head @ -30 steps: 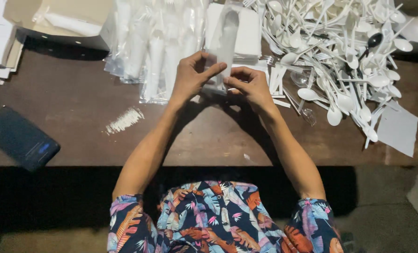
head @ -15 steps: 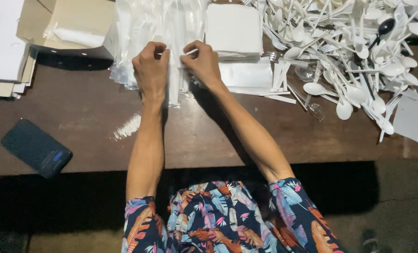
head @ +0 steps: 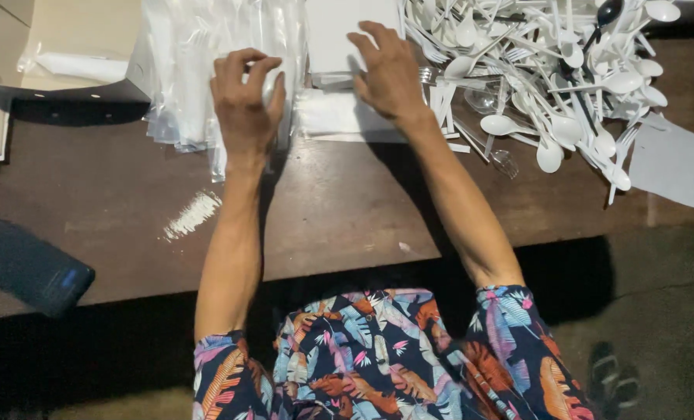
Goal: The person picks up plastic forks and spoons, wraps them in a paper tissue, and places the bundle into a plastic bag, repeating the process with multiple sets.
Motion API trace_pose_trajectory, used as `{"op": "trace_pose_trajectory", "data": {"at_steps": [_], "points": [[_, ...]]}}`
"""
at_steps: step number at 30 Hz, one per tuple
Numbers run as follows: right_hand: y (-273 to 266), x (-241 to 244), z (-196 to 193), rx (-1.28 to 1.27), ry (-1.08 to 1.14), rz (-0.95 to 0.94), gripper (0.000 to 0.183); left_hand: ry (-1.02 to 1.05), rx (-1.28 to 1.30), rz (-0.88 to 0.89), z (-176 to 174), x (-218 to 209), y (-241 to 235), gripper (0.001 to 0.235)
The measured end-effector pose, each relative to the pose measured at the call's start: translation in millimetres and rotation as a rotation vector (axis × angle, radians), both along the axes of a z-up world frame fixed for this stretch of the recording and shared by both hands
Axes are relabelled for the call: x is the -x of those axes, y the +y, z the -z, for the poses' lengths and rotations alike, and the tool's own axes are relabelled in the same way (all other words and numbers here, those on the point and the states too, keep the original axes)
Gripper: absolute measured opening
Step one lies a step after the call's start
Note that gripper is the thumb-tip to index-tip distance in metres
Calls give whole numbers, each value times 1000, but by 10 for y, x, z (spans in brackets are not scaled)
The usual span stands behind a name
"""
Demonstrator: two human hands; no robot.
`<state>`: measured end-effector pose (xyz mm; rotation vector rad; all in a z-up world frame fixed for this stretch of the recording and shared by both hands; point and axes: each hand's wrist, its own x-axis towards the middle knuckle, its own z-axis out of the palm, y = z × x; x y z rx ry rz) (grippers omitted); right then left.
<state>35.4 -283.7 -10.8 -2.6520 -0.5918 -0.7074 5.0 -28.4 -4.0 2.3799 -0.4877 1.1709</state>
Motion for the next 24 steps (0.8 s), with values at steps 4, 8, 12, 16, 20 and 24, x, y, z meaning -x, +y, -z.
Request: {"op": "trace_pose_trajectory", "data": {"at_steps": [4, 8, 12, 16, 20, 24], "points": [[-391, 45, -46, 292, 150, -18, 57, 31, -183, 147, 57, 28, -300, 37], [-465, 95, -127, 348, 193, -143, 56, 81, -295, 184, 106, 37, -370, 42], [-493, 68, -174, 388, 155, -91, 56, 63, -285, 174, 135, 15, -336, 47], [-497, 30, -281, 173, 65, -102, 11, 64, -255, 142, 121, 20, -299, 50], [-688, -153, -244, 186, 209, -206, 19, 90, -231, 145, 91, 40, -282, 57], [-677, -125, -377, 140, 242, -336, 15, 79, -198, 145, 67, 29, -260, 64]]}}
